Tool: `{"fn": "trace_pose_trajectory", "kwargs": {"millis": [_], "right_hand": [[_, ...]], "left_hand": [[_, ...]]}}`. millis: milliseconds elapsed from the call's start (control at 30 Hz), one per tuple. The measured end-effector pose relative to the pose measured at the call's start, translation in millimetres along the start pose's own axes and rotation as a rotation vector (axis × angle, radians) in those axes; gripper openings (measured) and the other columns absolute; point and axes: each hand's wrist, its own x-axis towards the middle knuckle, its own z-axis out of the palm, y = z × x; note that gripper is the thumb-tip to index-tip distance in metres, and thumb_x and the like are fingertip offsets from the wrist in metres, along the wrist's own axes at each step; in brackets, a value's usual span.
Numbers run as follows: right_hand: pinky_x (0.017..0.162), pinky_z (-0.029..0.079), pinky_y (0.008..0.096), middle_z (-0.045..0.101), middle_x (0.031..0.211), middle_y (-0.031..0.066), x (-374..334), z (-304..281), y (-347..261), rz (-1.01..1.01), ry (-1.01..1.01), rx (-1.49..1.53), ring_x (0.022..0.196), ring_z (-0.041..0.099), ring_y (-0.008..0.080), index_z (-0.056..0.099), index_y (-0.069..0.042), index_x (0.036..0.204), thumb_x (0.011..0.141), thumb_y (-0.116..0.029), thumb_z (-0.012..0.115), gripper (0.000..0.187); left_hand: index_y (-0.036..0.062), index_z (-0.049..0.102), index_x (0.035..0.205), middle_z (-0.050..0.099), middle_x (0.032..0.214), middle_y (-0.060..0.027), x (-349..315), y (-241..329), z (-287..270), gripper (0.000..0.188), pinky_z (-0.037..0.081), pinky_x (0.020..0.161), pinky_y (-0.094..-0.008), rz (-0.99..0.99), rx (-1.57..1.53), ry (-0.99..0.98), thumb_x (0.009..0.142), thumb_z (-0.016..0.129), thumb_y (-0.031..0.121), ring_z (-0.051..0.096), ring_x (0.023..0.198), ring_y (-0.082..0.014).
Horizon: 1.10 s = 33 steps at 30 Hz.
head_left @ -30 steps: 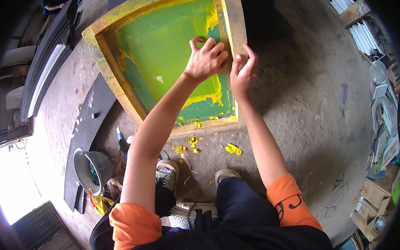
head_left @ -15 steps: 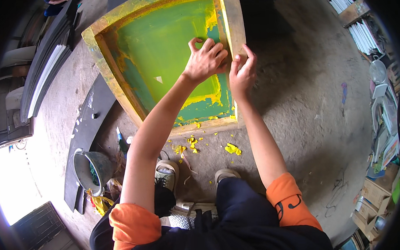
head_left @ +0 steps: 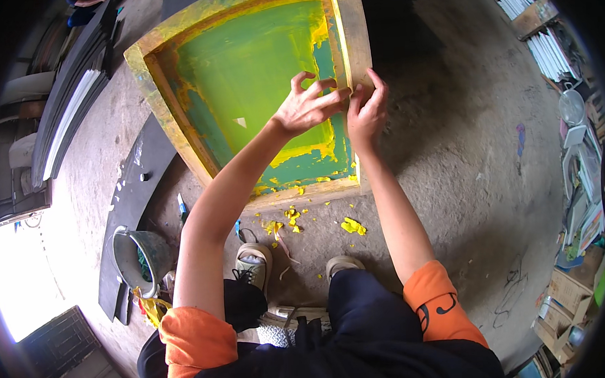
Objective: The person scrapes yellow paint residue from the edges and corners of a green screen printing frame using their fingers. They peel off strips of dried paint and wipe the surface to remove remaining flakes.
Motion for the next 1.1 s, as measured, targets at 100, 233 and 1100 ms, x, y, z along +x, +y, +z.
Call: {"fn": "trace_pose_trajectory", "kwargs": {"millis": [100, 233, 1100], "right_hand": [[0.07, 0.051, 0.0399, 0.057, 0.101, 0.016, -1.2, 0.8, 0.1, 0.011, -0.009, -0.002, 0.089, 0.061, 0.0328, 0.048, -0.005, 0.119, 0.087, -0.007, 0.052, 0.032], [0.07, 0.051, 0.0393, 0.057, 0.101, 0.016, -1.3, 0.7, -0.7, 0.016, 0.002, 0.006, 0.089, 0.061, 0.0327, 0.048, -0.006, 0.118, 0.088, -0.007, 0.051, 0.031], [0.072, 0.051, 0.0394, 0.057, 0.102, 0.016, -1.7, 0.3, -1.8, 0.006, 0.008, 0.002, 0.091, 0.06, 0.0322, 0.048, -0.003, 0.117, 0.089, -0.006, 0.049, 0.028]], "left_hand": [[0.0301, 0.069, 0.094, 0.045, 0.125, 0.0136, -1.6, 0.2, 0.9, 0.021, 0.035, 0.094, -0.0472, 0.025, 0.005, 0.04, 0.074, 0.065, 0.025, 0.043, 0.114, -0.0131], [0.0281, 0.069, 0.095, 0.043, 0.129, 0.0138, 8.1, -13.2, 1.0, 0.022, 0.037, 0.094, -0.0405, 0.139, -0.036, 0.064, 0.073, 0.065, 0.025, 0.043, 0.113, -0.0129], [0.0258, 0.063, 0.096, 0.045, 0.118, 0.0038, 2.8, -18.0, -9.5, 0.028, 0.025, 0.095, -0.0502, -0.29, -0.186, -0.061, 0.073, 0.07, 0.039, 0.037, 0.115, -0.022]]}}
